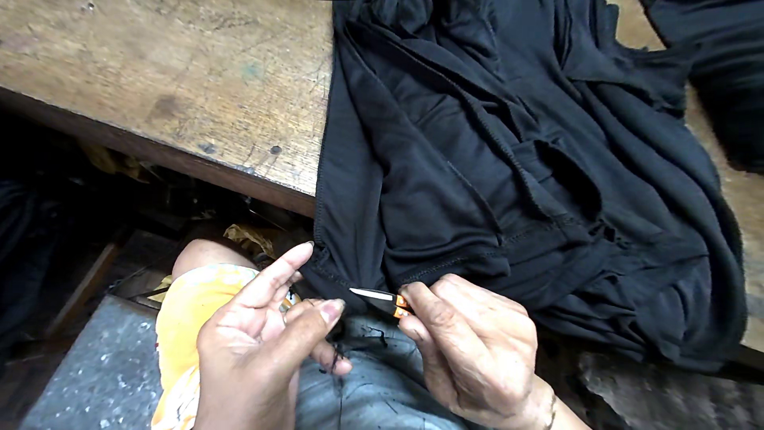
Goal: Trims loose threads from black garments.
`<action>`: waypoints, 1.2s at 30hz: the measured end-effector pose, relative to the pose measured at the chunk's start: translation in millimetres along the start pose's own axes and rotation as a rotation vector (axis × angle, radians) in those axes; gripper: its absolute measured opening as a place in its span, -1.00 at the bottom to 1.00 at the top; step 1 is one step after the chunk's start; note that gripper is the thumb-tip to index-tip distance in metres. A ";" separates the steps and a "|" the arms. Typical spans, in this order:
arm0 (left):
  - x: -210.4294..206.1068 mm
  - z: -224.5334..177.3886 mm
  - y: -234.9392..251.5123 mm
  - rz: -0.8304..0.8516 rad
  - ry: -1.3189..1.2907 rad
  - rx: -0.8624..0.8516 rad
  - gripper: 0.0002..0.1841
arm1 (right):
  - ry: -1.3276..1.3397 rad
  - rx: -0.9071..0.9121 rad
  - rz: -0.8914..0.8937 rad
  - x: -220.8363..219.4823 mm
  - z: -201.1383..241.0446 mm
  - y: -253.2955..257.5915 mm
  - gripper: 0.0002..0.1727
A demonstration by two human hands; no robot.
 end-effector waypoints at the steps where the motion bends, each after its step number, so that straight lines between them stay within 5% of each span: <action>1: -0.5 -1.4 0.2 0.015 -0.015 0.016 -0.49 | 0.066 0.012 0.023 0.0 -0.1 -0.5 -0.67; 5: 2.1 -2.8 2.5 0.019 -0.073 0.018 -0.59 | 0.429 -0.003 0.128 1.8 -0.6 -1.8 -0.50; 9: 1.8 -0.4 0.1 0.004 -0.047 0.027 -0.55 | 0.574 -0.149 -0.005 -1.0 -7.5 8.7 -0.53; 16: 3.1 -0.2 -1.4 0.001 -0.018 0.007 -0.49 | 0.417 -0.037 -0.059 -12.0 11.4 29.6 -0.90; 22: 5.2 5.6 3.8 -0.015 -0.050 0.042 -0.38 | 0.384 0.092 0.131 -12.3 26.6 10.3 -0.88; 27: 1.5 15.0 3.6 0.163 -0.012 0.049 -0.58 | 0.401 0.067 0.129 -7.7 33.6 -1.3 -0.89; 29: -1.4 13.7 1.5 0.144 0.046 0.056 -0.57 | 0.401 0.077 0.120 -7.8 36.2 0.9 -0.86; 33: -5.2 4.2 3.9 0.178 0.119 -0.038 -0.91 | 0.509 0.103 0.200 -10.1 39.5 2.4 -0.81; 36: 6.3 13.1 5.2 0.046 -0.009 0.011 -0.66 | 0.488 -0.044 0.236 -7.6 22.4 -1.8 -0.54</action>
Point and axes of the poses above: each hand's wrist, its own y-axis towards the middle knuckle, its own x-axis out of the back of the hand, z = x × y, the point moved 7 cm from there along y, towards the middle knuckle, and after that the axes turned 9 degrees about -y, right-handed, at the moved point
